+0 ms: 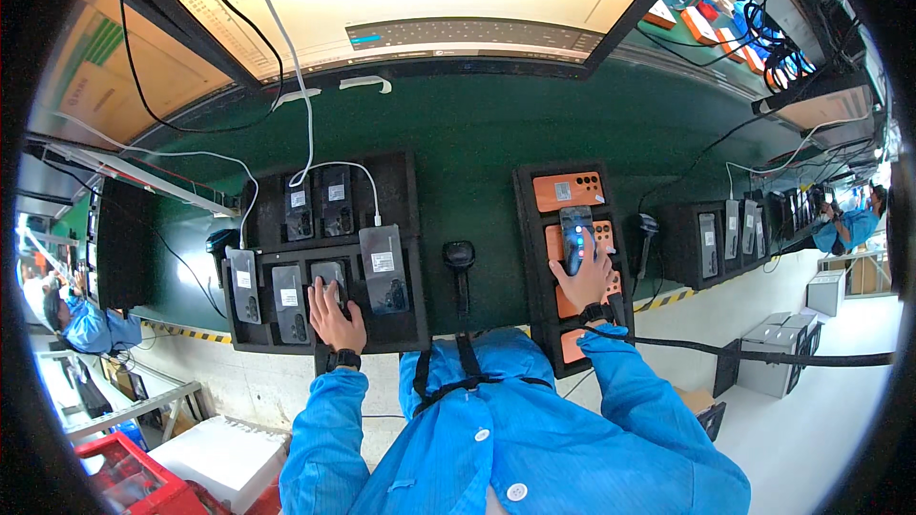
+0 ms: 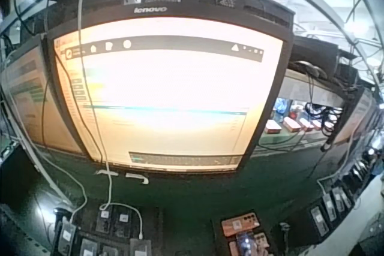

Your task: Testing smartphones on a manufacturing assembly line using computer-linked cables and barcode scanners.

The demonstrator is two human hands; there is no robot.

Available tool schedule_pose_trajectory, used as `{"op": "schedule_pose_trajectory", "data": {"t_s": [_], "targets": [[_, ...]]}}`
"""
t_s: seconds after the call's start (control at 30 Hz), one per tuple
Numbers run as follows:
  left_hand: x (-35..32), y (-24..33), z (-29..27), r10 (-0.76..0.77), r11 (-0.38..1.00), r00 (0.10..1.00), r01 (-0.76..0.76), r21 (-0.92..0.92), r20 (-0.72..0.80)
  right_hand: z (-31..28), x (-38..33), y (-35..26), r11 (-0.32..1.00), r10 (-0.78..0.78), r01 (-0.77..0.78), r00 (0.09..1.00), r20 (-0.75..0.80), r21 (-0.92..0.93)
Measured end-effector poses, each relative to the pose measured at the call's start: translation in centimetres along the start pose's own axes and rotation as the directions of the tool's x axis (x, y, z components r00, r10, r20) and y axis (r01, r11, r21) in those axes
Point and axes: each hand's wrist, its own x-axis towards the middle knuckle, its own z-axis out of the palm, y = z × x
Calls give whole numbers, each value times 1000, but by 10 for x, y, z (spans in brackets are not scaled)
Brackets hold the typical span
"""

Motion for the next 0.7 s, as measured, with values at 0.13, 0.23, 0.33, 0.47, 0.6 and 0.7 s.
{"op": "schedule_pose_trajectory", "data": {"t_s": [0.13,0.23,0.33,0.47,0.6,0.7], "targets": [[1,0,-2,-6,1000,1000,6,3,12,-3,2,-1,996,-32,30,999,-19,-80],[1,-1,-2,11,1000,1000,-11,4,11,-15,3,-3,999,-51,51,999,1,-10],[0,-5,0,7,1000,1000,-7,18,15,-22,2,2,982,-59,56,998,15,179],[1,0,-2,5,1000,1000,-5,-15,-7,-10,-17,21,938,-172,195,980,-104,285],[1,-1,-1,17,1000,1000,-17,17,8,5,-19,29,936,-204,254,955,-215,244],[0,-1,1,14,1000,1000,-14,-10,-14,2,-17,23,942,-151,193,974,-167,275]]}}
